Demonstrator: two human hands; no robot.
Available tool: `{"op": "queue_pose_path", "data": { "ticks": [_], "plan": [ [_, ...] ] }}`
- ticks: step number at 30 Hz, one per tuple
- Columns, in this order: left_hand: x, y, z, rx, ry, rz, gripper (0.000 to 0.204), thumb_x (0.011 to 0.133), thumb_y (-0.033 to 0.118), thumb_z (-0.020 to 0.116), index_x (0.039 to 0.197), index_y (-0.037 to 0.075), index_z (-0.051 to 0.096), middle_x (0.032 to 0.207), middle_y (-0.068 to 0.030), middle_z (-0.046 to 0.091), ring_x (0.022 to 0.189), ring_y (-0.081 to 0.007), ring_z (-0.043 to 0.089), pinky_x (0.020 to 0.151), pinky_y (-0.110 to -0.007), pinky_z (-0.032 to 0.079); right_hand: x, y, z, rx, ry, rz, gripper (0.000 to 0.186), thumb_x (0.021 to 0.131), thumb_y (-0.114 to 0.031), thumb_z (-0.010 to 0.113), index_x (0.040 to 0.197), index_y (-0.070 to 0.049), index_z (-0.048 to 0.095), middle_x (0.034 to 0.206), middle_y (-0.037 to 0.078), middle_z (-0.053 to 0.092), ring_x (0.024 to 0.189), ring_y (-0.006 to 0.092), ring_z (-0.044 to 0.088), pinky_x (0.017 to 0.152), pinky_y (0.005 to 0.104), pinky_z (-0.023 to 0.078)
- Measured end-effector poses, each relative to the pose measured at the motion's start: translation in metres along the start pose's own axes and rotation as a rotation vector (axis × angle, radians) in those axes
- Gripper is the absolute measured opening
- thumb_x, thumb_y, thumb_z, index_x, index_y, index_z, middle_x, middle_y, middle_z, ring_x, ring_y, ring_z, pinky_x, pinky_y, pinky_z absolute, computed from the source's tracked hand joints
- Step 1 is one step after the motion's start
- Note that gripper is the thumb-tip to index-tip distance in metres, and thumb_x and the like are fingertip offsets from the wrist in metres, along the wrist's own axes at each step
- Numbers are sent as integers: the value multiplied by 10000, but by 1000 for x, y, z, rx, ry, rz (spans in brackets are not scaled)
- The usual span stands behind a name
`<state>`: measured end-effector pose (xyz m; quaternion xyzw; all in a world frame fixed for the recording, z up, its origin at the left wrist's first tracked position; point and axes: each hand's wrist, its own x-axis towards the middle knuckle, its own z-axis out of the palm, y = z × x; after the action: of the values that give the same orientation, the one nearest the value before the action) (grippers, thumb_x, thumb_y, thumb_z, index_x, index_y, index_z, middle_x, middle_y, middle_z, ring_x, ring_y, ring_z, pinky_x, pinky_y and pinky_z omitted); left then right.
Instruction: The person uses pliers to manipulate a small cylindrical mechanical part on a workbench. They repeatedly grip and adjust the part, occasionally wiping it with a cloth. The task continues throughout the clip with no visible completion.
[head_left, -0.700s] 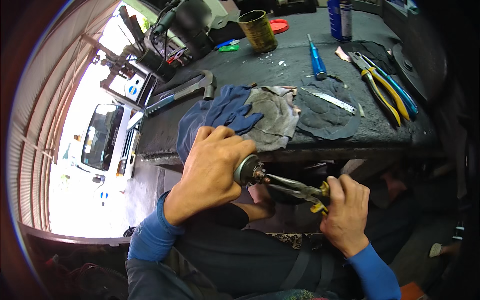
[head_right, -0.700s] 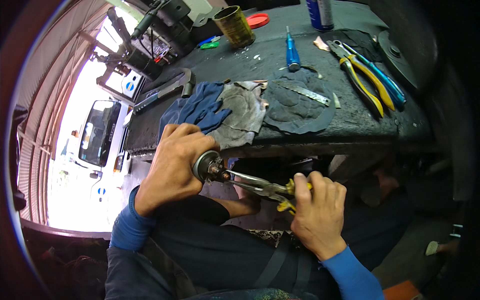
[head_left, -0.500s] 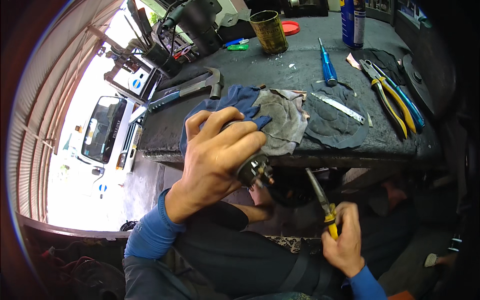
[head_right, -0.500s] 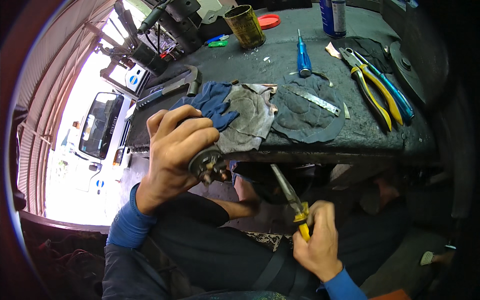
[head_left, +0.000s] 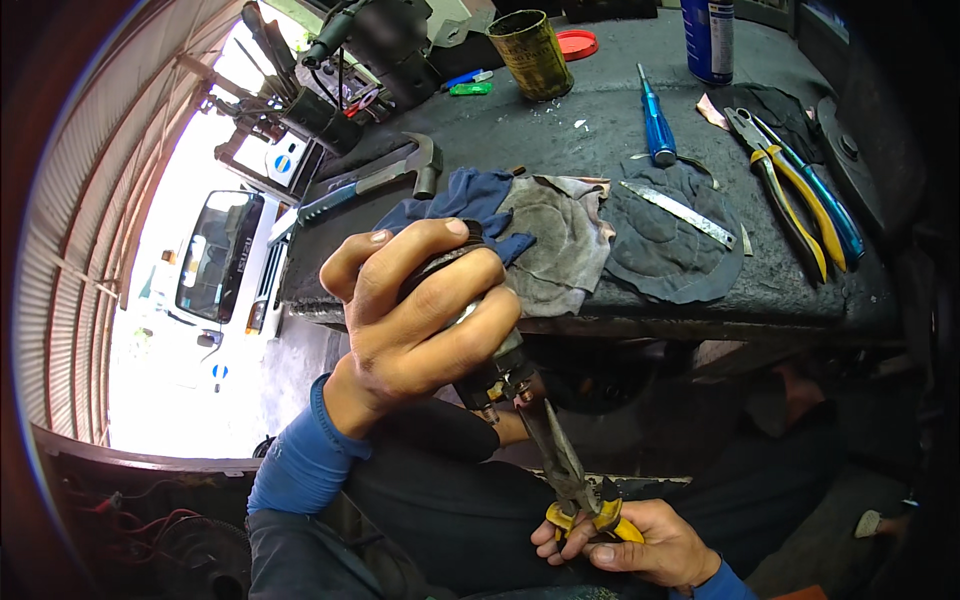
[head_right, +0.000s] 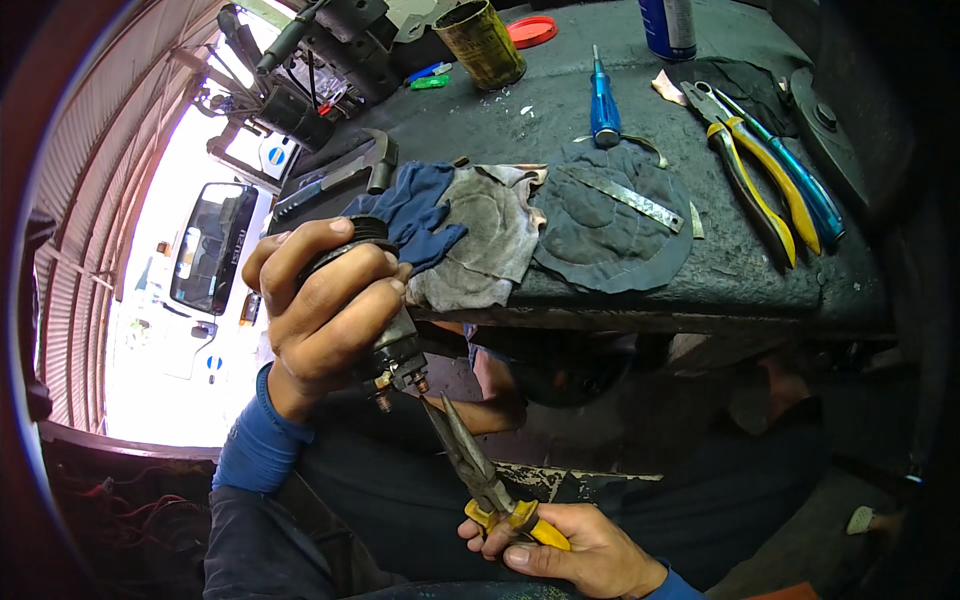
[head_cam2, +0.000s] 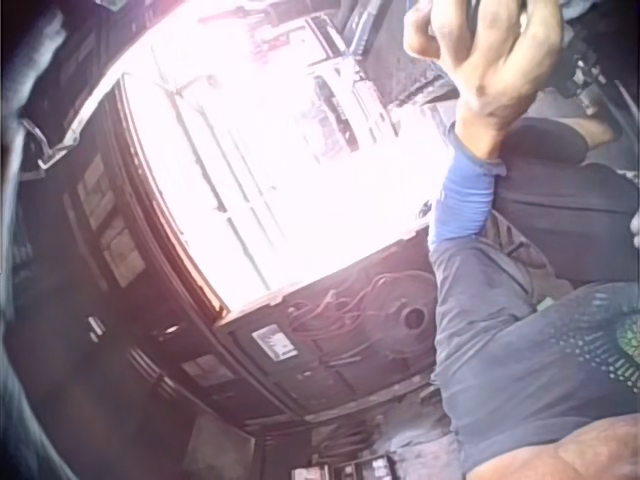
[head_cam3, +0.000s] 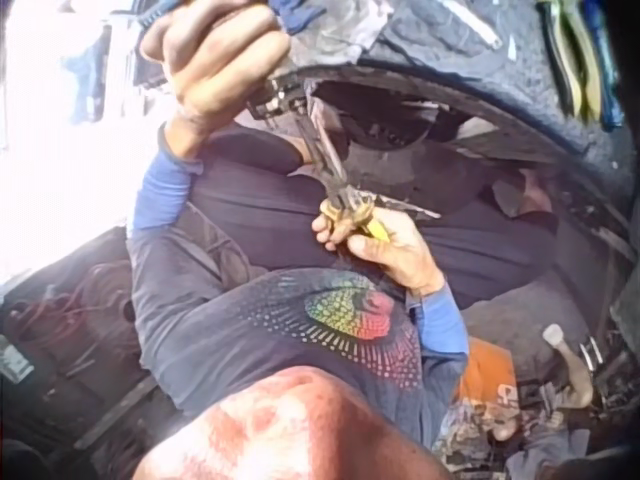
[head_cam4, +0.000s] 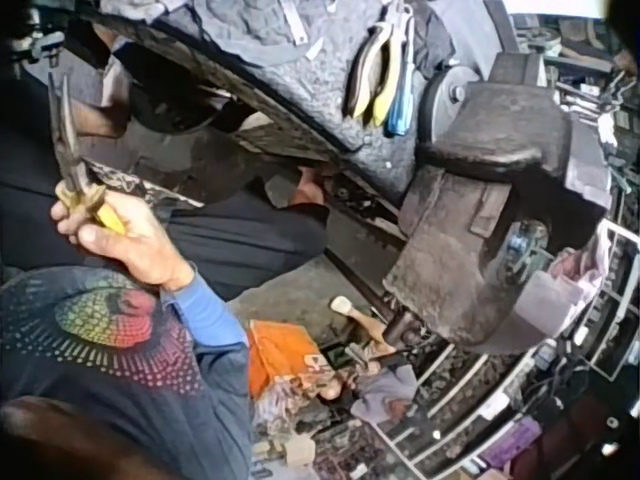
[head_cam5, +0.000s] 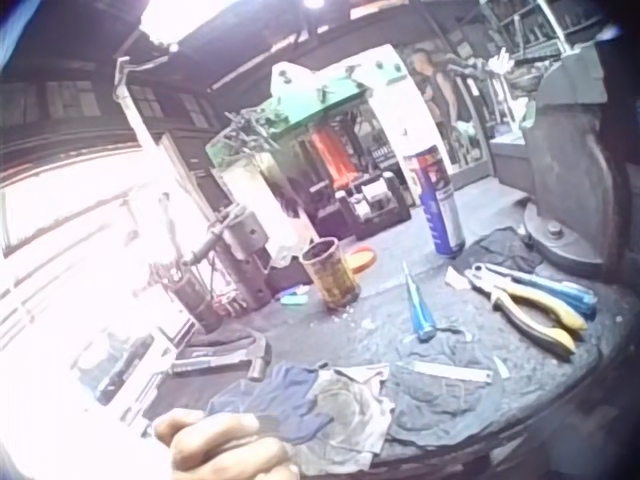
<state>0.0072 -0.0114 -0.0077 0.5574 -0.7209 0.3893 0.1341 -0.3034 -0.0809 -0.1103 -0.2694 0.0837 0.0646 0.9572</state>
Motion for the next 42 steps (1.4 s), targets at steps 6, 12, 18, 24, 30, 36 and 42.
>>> {"op": "queue_pose_path", "data": {
  "ticks": [6, 12, 18, 24, 30, 36, 42],
  "plan": [
    [-6, 1, 1, 18, 15, 20, 463, 761, 113, 979, 1083, 284, 694, 1115, 84, 766, 1227, -243, 670, 1045, -441, 433, 4, -16, -3, -48, -23, 2, 303, 1021, -136, 759, 1203, 107, 758, 1397, 300, 678, 1328, 419, 679, 1149, 545, 558],
    [-7, 3, -1, 18, -2, 10, 496, 748, 96, 992, 1087, 298, 692, 1129, 94, 763, 1222, -244, 672, 1044, -439, 433, 6, -17, -5, -77, -23, 2, 289, 1025, -129, 753, 1199, 101, 764, 1374, 280, 693, 1323, 416, 681, 1139, 539, 565],
    [-9, 3, -5, 4, -25, 6, 520, 734, 96, 994, 1095, 310, 688, 1142, 102, 759, 1233, -241, 666, 1038, -429, 431, 10, -17, -5, -99, -50, -12, 287, 1022, -142, 759, 1187, 92, 770, 1346, 261, 706, 1277, 386, 700, 1132, 520, 560],
    [-10, 4, -3, -1, -24, -1, 537, 720, 92, 997, 1098, 316, 687, 1150, 106, 760, 1238, -238, 663, 1055, -434, 425, 8, -18, -5, -76, -14, 27, 340, 1013, -176, 772, 1216, 96, 747, 1281, 232, 708, 1194, 344, 712, 1080, 476, 582],
    [-9, 6, -5, 7, -21, 10, 541, 696, 98, 988, 1083, 320, 682, 1138, 109, 756, 1220, -222, 665, 1082, -439, 411, 8, -13, -6, -34, -3, 134, 440, 971, -169, 821, 1308, 74, 677, 1195, 207, 696, 1045, 247, 704, 927, 394, 624],
    [-9, 4, 1, 44, -5, 28, 418, 743, 118, 927, 1029, 315, 694, 1117, 106, 760, 1188, -204, 666, 1083, -438, 405, 21, 0, -21, -42, -117, 13, 599, 911, 42, 738, 1475, -10, 543, 1196, 87, 667, 1024, 138, 663, 920, 285, 568],
    [-9, 0, 6, 70, 42, 77, 143, 817, 262, 746, 931, 324, 687, 1036, 118, 756, 1134, -146, 688, 1096, -403, 369, 24, -6, -18, -271, -106, 127, 626, 827, 100, 669, 1429, -24, 553, 1129, 55, 654, 1005, 124, 632, 931, 287, 547]
  ]
}}
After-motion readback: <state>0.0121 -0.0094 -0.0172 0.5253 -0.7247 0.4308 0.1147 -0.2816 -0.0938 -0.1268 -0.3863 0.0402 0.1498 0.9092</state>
